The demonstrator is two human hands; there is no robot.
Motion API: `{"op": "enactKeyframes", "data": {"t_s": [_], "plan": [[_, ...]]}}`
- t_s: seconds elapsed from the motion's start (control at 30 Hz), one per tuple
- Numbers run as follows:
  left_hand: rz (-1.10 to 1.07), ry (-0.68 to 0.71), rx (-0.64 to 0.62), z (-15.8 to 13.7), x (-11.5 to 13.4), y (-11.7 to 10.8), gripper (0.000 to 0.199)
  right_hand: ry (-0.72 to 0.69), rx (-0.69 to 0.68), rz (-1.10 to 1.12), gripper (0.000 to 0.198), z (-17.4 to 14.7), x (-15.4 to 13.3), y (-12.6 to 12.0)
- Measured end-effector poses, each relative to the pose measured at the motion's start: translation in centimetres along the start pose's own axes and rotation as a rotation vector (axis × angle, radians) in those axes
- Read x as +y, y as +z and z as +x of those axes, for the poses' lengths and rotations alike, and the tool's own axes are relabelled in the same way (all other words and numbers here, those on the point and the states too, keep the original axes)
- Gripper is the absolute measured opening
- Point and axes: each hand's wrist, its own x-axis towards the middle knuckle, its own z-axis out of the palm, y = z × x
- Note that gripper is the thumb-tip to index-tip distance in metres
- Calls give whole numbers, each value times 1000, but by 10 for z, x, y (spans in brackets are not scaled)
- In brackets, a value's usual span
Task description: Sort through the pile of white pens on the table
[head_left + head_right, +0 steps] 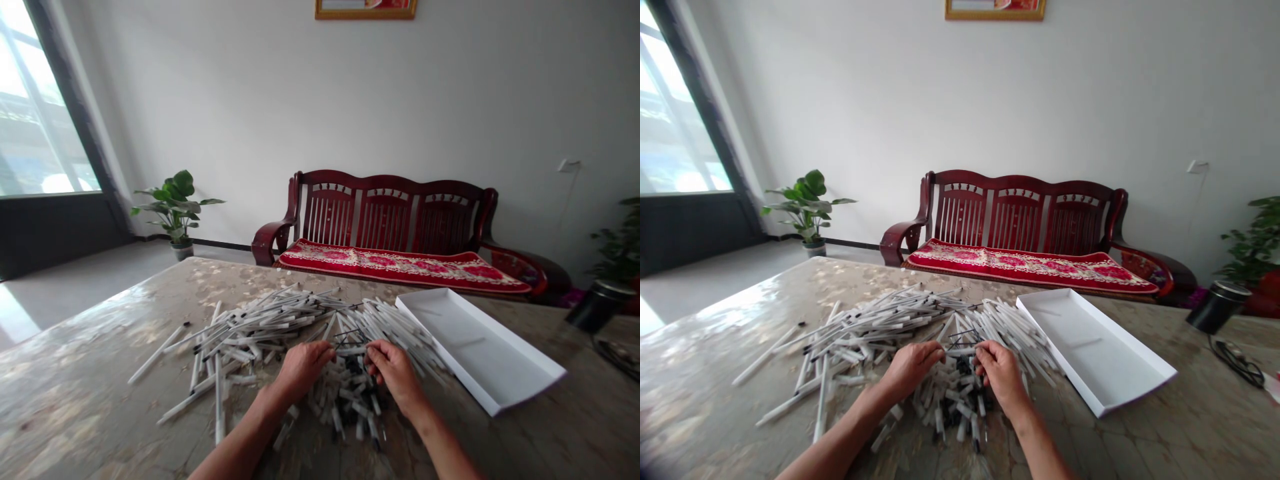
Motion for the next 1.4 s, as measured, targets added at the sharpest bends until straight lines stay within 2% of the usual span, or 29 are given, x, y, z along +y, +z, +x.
{"op": "enactKeyframes", "data": {"t_s": [0.17,0.27,0.4,0.5,0.57,0.67,0.77,0.93,1.03,1.13,1.2,1.3,1.4], "plan": [[16,17,1,-1,2,-3,35,-13,33,-125,35,1,0,0],[33,1,38,-2,-1,-8,30,-60,170,-171,35,4,1,-9],[44,-60,211,-4,-9,-17,28,-59,408,-116,34,8,1,-28],[37,-114,387,-5,-14,-21,28,-37,502,-73,31,8,0,-35],[8,-138,496,-5,-16,-21,28,-24,484,-66,29,7,-2,-35],[-39,-79,560,-6,-16,-19,26,-8,340,-82,29,4,-4,-28],[-34,41,523,-7,-11,-15,23,-13,224,-114,35,2,-4,-23],[5,139,455,-9,-2,-7,17,-23,229,-153,43,1,-1,-16],[8,183,412,-9,2,-4,14,-52,139,-142,46,-2,-2,-7],[12,238,351,-7,6,-1,13,-91,40,-170,37,-6,-6,2],[6,259,312,-6,7,1,14,-114,21,-216,28,-6,-7,4],[-62,201,301,-3,7,3,19,-113,78,-269,27,-4,-4,-1],[-275,60,363,-2,8,2,31,-66,171,-268,34,2,3,-10]]}}
